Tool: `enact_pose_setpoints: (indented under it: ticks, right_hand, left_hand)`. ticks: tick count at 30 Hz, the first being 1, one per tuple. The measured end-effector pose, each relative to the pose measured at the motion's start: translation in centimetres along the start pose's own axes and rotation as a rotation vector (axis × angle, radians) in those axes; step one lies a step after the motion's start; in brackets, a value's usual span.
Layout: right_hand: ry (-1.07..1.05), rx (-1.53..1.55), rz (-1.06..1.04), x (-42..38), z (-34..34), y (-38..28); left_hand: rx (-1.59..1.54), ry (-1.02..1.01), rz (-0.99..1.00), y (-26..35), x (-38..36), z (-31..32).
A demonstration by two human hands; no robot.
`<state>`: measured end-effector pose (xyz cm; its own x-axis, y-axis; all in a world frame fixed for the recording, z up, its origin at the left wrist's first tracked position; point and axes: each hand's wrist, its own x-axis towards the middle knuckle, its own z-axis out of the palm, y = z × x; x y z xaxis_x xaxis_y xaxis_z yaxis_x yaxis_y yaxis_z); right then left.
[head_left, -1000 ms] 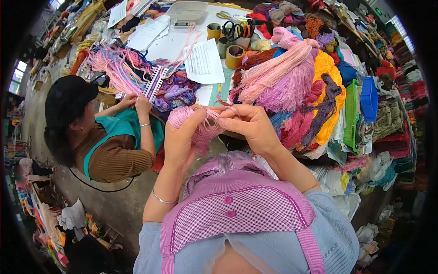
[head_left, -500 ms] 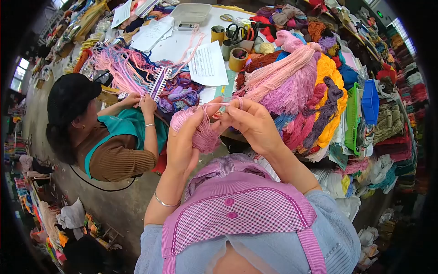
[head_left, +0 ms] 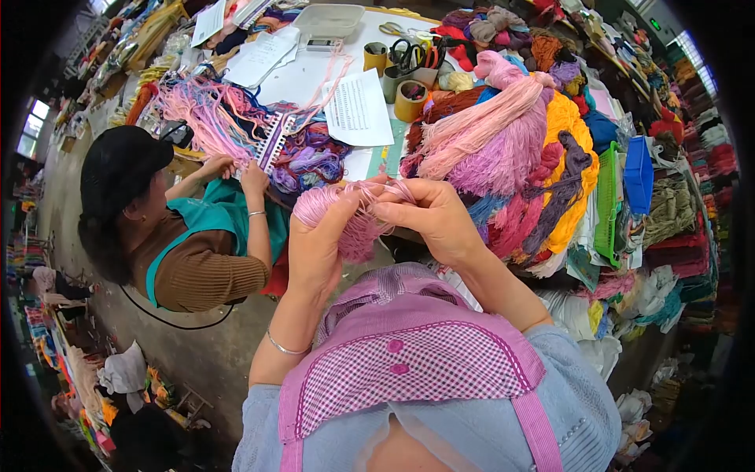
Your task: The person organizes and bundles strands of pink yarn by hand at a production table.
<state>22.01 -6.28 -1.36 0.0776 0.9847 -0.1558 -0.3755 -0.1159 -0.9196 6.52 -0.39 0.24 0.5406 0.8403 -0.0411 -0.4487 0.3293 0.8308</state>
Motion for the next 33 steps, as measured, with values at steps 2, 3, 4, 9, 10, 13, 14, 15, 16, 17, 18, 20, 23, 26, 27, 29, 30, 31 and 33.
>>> enact_pose_setpoints:
  ticks: [2, 3, 4, 9, 10, 13, 14, 15, 16, 17, 18, 20, 23, 26, 27, 29, 30, 31, 33]
  right_hand:
    - [0.002, -0.006, 0.007, -0.1, 0.2, -0.4]
    - [0.009, -0.006, -0.004, -0.2, 0.4, -0.6]
    - [0.015, -0.005, -0.015, -0.2, 0.5, -0.7]
    - [0.010, -0.043, -0.002, -0.2, 0.1, -0.4]
    - [0.003, -0.058, 0.000, -0.1, 0.0, -0.3]
    - [0.009, -0.107, -0.008, -0.1, 0.1, -0.3]
    - [0.010, -0.106, -0.008, -0.1, 0.2, -0.1]
    - [0.000, -0.054, -0.069, 0.0, 0.4, 0.1]
    - [-0.010, -0.002, -0.129, 0.1, 0.6, 0.2]
    - [-0.010, -0.001, -0.130, 0.1, 0.6, 0.2]
    - [-0.006, 0.037, -0.107, 0.2, 0.5, 0.0]
    - [-0.031, 0.123, -0.068, 0.6, -0.3, 0.7]
    - [0.004, 0.085, 0.011, 0.6, 0.2, 0.4]
    - [-0.053, 0.003, 0.044, 0.6, 0.5, 0.3]
    - [-0.037, -0.013, 0.036, 0.8, 0.4, 0.7]
    - [-0.014, -0.010, 0.021, 0.9, 0.5, 0.7]
    - [0.010, -0.005, 0.004, 1.1, 0.5, 0.6]
    - [0.003, 0.081, -0.014, 1.5, 0.5, 0.9]
    - [-0.063, 0.308, 0.049, 2.2, 0.1, 1.3]
  left_hand:
    - [-0.018, -0.005, -0.033, 0.0, 0.0, 0.1]
    - [-0.018, -0.006, -0.033, 0.0, 0.1, 0.0]
    - [-0.025, 0.002, -0.061, -0.1, 0.2, -0.1]
    - [-0.052, 0.011, -0.100, -0.6, 0.4, -0.7]
    - [-0.056, 0.000, -0.085, -0.5, 0.3, -0.7]
    - [-0.071, -0.001, -0.080, -0.6, 0.3, -0.7]
    - [-0.082, 0.009, -0.090, -0.7, 0.3, -0.7]
    - [-0.081, 0.009, -0.090, -0.6, 0.2, -0.5]
    - [-0.079, 0.006, -0.048, -0.4, 0.1, -0.2]
    - [-0.079, 0.002, -0.006, -0.3, 0.1, 0.0]
    - [-0.079, 0.001, -0.006, -0.5, 0.1, -0.3]
    - [-0.001, 0.048, 0.020, -1.1, 0.0, -1.0]
    - [0.080, 0.084, 0.086, -1.0, -0.3, -0.4]
    - [0.179, 0.056, 0.109, -2.3, 0.0, -0.8]
    - [0.252, 0.058, 0.128, -2.8, 0.0, -1.4]
    - [0.266, 0.082, 0.165, -3.1, 0.1, -1.7]
    - [0.283, 0.104, 0.202, -3.1, 0.2, -1.9]
    - [0.282, 0.116, 0.208, -3.0, 0.3, -2.3]
    - [0.026, 0.076, 0.039, -2.5, 0.1, -3.4]
